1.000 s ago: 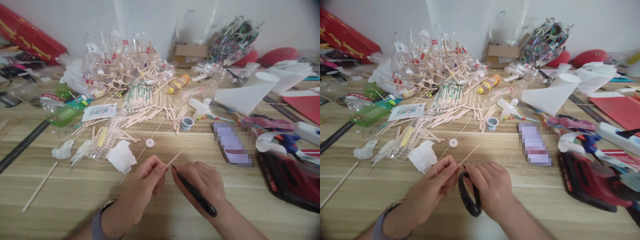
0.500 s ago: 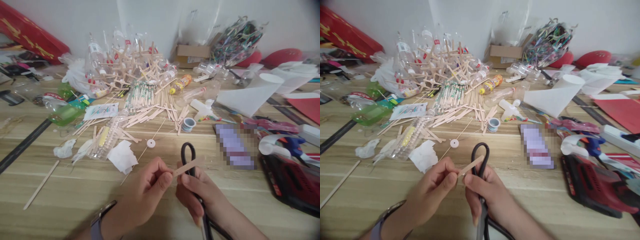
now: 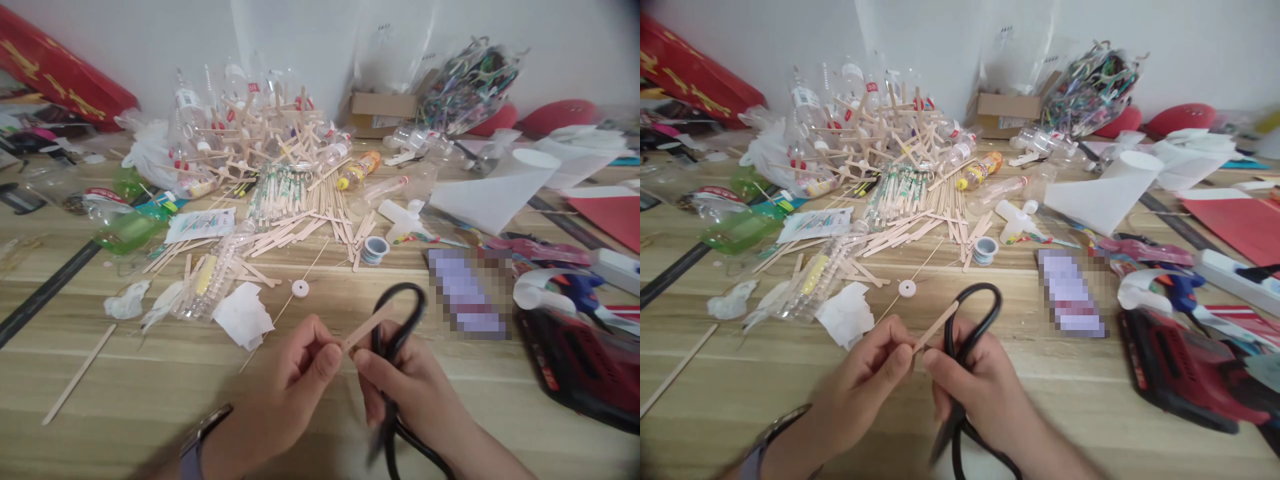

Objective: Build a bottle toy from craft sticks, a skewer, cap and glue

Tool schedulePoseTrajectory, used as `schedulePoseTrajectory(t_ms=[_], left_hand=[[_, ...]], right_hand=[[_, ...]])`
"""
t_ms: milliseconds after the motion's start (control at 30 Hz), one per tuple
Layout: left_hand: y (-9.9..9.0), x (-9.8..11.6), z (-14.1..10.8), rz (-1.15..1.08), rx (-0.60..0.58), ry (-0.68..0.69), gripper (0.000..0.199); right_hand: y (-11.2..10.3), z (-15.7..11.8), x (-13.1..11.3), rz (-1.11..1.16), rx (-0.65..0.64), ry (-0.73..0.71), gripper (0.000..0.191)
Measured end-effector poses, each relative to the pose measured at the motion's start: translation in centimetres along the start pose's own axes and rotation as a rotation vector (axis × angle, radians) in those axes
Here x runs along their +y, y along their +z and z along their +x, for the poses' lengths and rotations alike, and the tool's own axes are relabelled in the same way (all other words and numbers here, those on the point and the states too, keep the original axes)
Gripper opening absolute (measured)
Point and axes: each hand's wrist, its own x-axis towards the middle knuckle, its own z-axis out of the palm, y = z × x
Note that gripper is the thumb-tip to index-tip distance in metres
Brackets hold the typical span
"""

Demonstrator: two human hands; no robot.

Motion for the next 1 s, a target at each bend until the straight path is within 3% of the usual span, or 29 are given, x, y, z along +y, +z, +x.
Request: schedulePoseTrajectory(t_ms=[67, 133, 267, 400, 533, 700, 833, 1000], left_hand=[[0.1, 0.0, 0.1, -0.073, -0.039, 0.018, 0.038], [0.3, 0.0, 0.4, -0.164, -0.057, 0.013, 0.038], [0.6, -0.2, 1.0, -0.274, 0.036, -0.022, 0.036], [0.3, -0.2, 1.2, -0.339, 0.154, 0.031, 0.031], [0.1, 0.2, 0.6, -0.049, 0.192, 0.032, 0.033], [0.6, 0.3, 0.1, 0.314, 0.269, 0.054, 0.033], [0.7, 0.1, 0.0, 0.461, 0.329, 0.081, 0.027], [0.8, -0.2, -0.5, 0.529, 0.362, 0.131, 0.020]], right_hand=[[0.4, 0.3, 0.2, 0.334, -0.163, 0.195, 0.044], [0.6, 0.5, 0.4, 0.508, -0.211, 0.261, 0.051], [0.6, 0.7, 0.5, 0.540, -0.111, 0.271, 0.046], [0.3, 0.7, 0.4, 0.511, -0.048, 0.259, 0.041], [0.1, 0.4, -0.1, 0.296, 0.038, 0.190, 0.038], [-0.1, -0.1, -0.6, -0.241, 0.263, -0.122, 0.027], [-0.1, -0.2, -0.4, -0.559, 0.365, -0.346, 0.030], [0.2, -0.2, -0.1, -0.702, 0.364, -0.405, 0.030]])
